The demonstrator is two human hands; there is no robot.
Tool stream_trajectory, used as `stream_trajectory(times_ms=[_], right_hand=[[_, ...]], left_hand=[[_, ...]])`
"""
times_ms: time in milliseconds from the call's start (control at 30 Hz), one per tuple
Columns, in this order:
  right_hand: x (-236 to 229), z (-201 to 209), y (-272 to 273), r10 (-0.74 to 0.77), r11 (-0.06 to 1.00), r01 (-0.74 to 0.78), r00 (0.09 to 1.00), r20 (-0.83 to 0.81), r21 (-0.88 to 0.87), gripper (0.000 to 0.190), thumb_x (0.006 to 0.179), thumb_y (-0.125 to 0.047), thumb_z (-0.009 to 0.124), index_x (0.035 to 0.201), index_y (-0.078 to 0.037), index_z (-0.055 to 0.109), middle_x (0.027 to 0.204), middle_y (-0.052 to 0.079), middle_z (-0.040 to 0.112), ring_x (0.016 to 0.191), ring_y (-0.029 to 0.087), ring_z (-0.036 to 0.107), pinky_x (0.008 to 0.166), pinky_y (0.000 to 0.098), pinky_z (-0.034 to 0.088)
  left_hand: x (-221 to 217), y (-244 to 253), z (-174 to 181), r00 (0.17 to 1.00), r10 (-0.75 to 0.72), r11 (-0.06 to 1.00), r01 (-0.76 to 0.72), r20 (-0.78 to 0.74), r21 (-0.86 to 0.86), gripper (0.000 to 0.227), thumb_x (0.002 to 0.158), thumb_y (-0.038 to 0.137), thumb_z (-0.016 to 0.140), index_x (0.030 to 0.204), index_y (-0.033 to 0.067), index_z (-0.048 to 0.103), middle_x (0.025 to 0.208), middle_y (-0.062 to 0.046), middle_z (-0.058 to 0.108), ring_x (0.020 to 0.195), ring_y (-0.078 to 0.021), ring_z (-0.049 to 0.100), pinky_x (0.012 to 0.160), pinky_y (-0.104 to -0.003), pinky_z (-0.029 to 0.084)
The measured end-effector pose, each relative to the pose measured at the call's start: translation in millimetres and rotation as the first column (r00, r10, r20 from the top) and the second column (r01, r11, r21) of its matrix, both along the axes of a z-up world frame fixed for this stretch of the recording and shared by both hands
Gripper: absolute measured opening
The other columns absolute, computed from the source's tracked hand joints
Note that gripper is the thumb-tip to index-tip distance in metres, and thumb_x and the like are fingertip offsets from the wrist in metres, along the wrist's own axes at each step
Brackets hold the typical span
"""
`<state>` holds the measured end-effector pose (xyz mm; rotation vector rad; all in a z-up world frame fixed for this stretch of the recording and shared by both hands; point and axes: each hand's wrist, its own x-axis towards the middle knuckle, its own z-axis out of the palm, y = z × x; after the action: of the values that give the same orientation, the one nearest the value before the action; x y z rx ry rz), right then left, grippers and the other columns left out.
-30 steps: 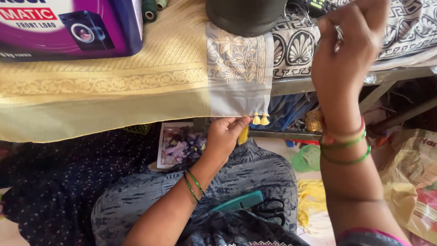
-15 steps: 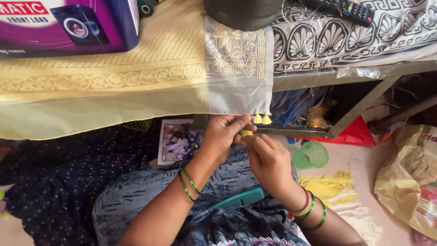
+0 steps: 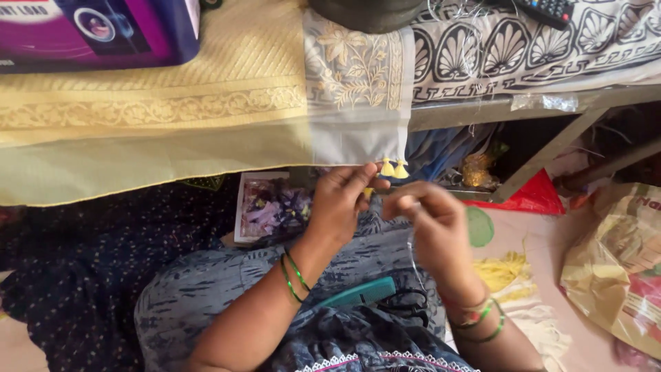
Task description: Attaching decorative tassels to the edge of a saree.
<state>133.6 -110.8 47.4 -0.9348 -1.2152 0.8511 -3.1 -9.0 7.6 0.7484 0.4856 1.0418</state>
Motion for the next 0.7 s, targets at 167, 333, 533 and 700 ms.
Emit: stream_trajectory(times_ms=[167, 333, 533, 700], right_hand=[[-24, -17, 15, -0.115, 0.981, 0.126, 0.99, 0.081, -0.148, 0.013, 0.096, -0.008, 0.066, 0.104, 0.002, 0.069, 0.093, 0.006, 0.073, 0.085, 0.012, 0.068, 0.08, 0.0293, 0.057], [4, -32, 15, -0.127, 0.957, 0.173, 0.971, 0.203, -0.23, 0.015, 0.098, -0.012, 0.068, 0.101, 0.002, 0.069, 0.091, 0.009, 0.073, 0.083, 0.015, 0.068, 0.078, 0.0312, 0.056], [45, -1, 2, 0.366, 0.925, -0.367, 0.802, -0.473, 0.093, 0.011, 0.102, -0.016, 0.063, 0.098, -0.008, 0.068, 0.123, 0.011, 0.069, 0.123, 0.031, 0.065, 0.103, 0.0524, 0.051], [89, -14, -16, 0.461, 0.883, -0.285, 0.681, -0.569, 0.374, 0.015, 0.111, -0.021, 0.062, 0.106, -0.009, 0.069, 0.114, 0.006, 0.069, 0.119, 0.025, 0.063, 0.119, 0.0522, 0.044]], left_hand=[[2, -3, -7, 0.999, 0.014, 1.0, -0.015, 0.051, 0.015, 0.023, 0.097, 0.017, 0.067, 0.108, -0.0023, 0.073, 0.09, -0.008, 0.075, 0.073, -0.0132, 0.069, 0.052, -0.024, 0.048], [1, -1, -17, 0.985, -0.004, 0.997, -0.01, 0.171, 0.08, 0.021, 0.102, 0.013, 0.07, 0.112, -0.0056, 0.074, 0.082, -0.006, 0.067, 0.068, -0.0108, 0.061, 0.062, -0.023, 0.051], [-2, 15, -20, 0.957, 0.023, 0.98, 0.036, 0.29, -0.197, 0.017, 0.097, 0.007, 0.068, 0.107, -0.0055, 0.071, 0.088, -0.003, 0.068, 0.073, -0.0084, 0.06, 0.062, -0.018, 0.049], [-5, 20, -21, 0.945, -0.025, 0.981, 0.086, 0.326, -0.174, 0.02, 0.096, 0.008, 0.068, 0.111, -0.0053, 0.07, 0.087, -0.003, 0.067, 0.073, -0.0084, 0.061, 0.062, -0.018, 0.048]])
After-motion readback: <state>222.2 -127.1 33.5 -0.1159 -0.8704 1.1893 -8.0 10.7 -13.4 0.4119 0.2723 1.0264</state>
